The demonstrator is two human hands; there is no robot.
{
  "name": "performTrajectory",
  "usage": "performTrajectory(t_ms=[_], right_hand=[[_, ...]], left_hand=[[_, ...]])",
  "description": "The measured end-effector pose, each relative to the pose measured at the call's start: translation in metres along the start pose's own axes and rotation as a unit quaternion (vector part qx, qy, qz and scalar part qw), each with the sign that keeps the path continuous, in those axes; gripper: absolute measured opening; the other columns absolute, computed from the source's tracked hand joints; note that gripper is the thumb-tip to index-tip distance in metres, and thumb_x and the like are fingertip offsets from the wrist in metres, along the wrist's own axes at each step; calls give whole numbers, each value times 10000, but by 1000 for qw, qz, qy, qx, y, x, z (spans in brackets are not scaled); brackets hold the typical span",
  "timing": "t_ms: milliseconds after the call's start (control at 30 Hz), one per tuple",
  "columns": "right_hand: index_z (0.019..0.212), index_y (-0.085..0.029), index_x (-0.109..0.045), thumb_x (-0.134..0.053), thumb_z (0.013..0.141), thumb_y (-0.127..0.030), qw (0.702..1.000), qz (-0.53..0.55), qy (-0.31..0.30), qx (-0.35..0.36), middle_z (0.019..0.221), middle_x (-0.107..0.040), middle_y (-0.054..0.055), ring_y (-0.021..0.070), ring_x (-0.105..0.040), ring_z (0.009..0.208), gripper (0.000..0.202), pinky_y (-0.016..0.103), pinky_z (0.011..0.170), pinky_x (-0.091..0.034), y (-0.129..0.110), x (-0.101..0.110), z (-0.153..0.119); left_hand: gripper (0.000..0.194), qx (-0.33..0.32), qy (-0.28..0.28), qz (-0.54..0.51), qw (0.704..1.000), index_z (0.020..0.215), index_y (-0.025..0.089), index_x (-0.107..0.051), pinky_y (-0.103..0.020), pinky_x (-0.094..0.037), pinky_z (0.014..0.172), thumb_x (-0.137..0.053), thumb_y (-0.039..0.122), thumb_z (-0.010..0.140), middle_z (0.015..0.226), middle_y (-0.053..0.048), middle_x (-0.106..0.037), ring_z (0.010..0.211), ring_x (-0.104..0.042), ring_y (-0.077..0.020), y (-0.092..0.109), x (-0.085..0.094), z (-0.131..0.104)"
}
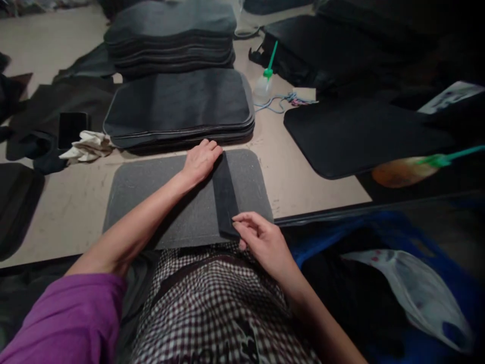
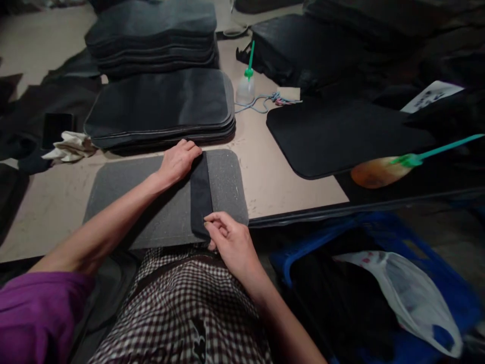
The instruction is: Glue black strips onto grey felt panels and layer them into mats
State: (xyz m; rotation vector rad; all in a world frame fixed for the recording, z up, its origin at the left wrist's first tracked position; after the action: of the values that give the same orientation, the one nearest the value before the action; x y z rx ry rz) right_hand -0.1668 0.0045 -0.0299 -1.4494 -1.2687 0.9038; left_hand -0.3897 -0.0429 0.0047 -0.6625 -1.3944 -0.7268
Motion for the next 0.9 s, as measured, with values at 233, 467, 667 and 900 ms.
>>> performTrajectory(t_ms=[233, 467, 667, 900], right_hand=[[1059, -180, -578, -705, 877, -465, 996, 67, -38, -54, 714, -583, -41, 93, -541, 501, 362, 170, 428, -401, 5, -13, -4], [1026, -209, -450, -683, 864, -439, 990, 72, -85, -87, 638, -637, -48, 107, -528, 402, 365, 134, 300, -313, 14, -29, 1], [975, -219, -445, -582, 924, -248, 989, -97, -91, -59, 591, -641, -61, 115, -568, 393, 149, 157, 365, -372, 15, -24, 8], [968, -214, -503, -517, 950, -149, 976, -199, -82, 25, 600, -633, -75, 106, -589, 412, 69, 189, 457, -418, -6, -26, 2]], left_hand=[[367, -20, 17, 24, 999, 1056, 152, -668, -344, -461, 775, -305, 138, 1009, 1028, -124, -653, 1077, -530, -272, 10, 7, -19], [333, -12, 22, 17, 1000, 1082, 169, -641, -359, -487, 766, -320, 131, 1002, 1060, -139, -665, 1073, -532, -286, 13, 6, -32], [336, -9, 23, 24, 999, 1063, 167, -642, -354, -486, 745, -315, 132, 996, 1041, -135, -661, 1058, -531, -284, 12, 5, -31], [346, -18, 32, 37, 999, 1058, 161, -648, -353, -492, 747, -310, 129, 992, 1037, -141, -665, 1063, -542, -286, 14, 5, -32]])
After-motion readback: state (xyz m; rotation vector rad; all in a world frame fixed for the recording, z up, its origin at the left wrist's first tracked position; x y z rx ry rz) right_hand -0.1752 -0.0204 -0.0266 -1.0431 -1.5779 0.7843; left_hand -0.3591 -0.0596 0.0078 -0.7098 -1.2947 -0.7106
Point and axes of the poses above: each hand's wrist, its own z-axis towards the middle knuckle, its own x-axis out of the back of the hand, y = z × x, the point moved 10 cm from there along z, towards the middle knuckle
